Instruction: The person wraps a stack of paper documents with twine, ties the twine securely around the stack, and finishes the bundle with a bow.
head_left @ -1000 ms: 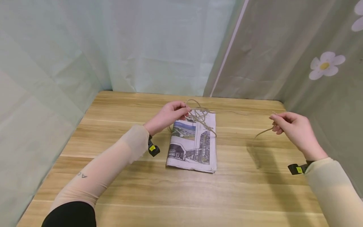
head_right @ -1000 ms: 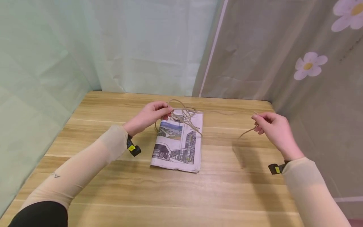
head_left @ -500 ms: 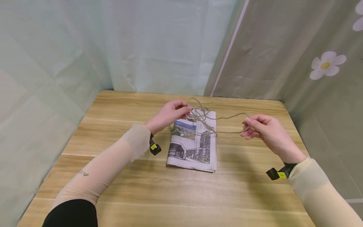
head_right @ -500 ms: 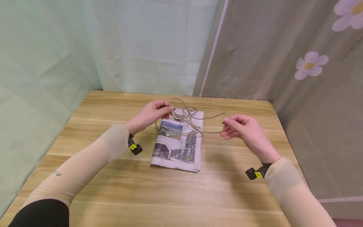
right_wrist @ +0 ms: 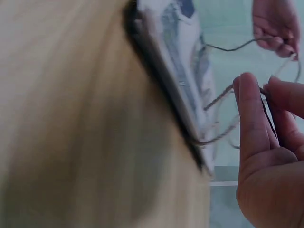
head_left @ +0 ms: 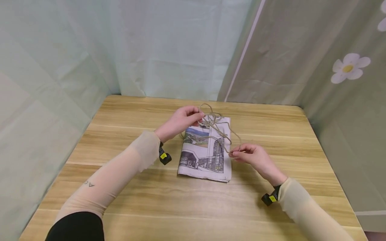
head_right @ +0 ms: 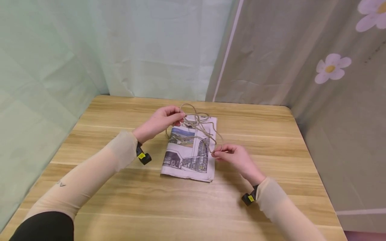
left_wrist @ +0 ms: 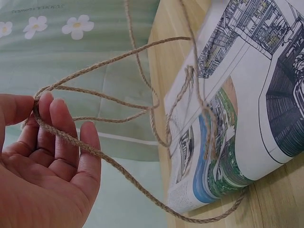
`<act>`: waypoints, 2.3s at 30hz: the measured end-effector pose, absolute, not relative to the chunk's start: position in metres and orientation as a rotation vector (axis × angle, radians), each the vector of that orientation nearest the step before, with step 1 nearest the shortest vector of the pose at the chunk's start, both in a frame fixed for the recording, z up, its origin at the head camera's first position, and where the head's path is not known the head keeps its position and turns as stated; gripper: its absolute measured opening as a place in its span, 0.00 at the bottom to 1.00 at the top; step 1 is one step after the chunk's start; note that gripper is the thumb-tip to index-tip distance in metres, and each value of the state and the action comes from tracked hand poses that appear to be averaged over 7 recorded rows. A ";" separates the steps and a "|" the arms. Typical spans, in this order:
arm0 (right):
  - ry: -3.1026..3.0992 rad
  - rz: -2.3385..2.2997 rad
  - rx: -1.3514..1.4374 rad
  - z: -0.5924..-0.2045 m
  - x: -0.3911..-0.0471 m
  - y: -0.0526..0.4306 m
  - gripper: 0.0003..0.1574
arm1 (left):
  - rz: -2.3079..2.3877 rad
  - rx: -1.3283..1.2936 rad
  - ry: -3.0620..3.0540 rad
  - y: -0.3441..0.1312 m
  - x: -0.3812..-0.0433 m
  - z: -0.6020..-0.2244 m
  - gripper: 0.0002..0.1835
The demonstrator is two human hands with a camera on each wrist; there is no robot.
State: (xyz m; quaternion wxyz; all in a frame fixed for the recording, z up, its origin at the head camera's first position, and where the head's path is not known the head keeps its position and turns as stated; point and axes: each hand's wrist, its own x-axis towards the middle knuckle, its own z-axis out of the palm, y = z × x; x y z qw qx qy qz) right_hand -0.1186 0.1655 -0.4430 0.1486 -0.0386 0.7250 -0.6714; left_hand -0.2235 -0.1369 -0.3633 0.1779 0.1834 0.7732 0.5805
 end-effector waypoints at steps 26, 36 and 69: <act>2.755 -1.189 -0.255 -0.461 -0.181 0.204 0.12 | 1.614 0.546 2.192 -0.137 -0.223 -0.369 0.13; 2.560 -1.119 -0.346 -0.458 -0.221 0.167 0.12 | 1.591 0.513 2.200 -0.132 -0.221 -0.371 0.16; 2.673 -1.230 -0.153 -0.446 -0.216 0.162 0.18 | 1.605 0.523 2.220 -0.133 -0.223 -0.375 0.14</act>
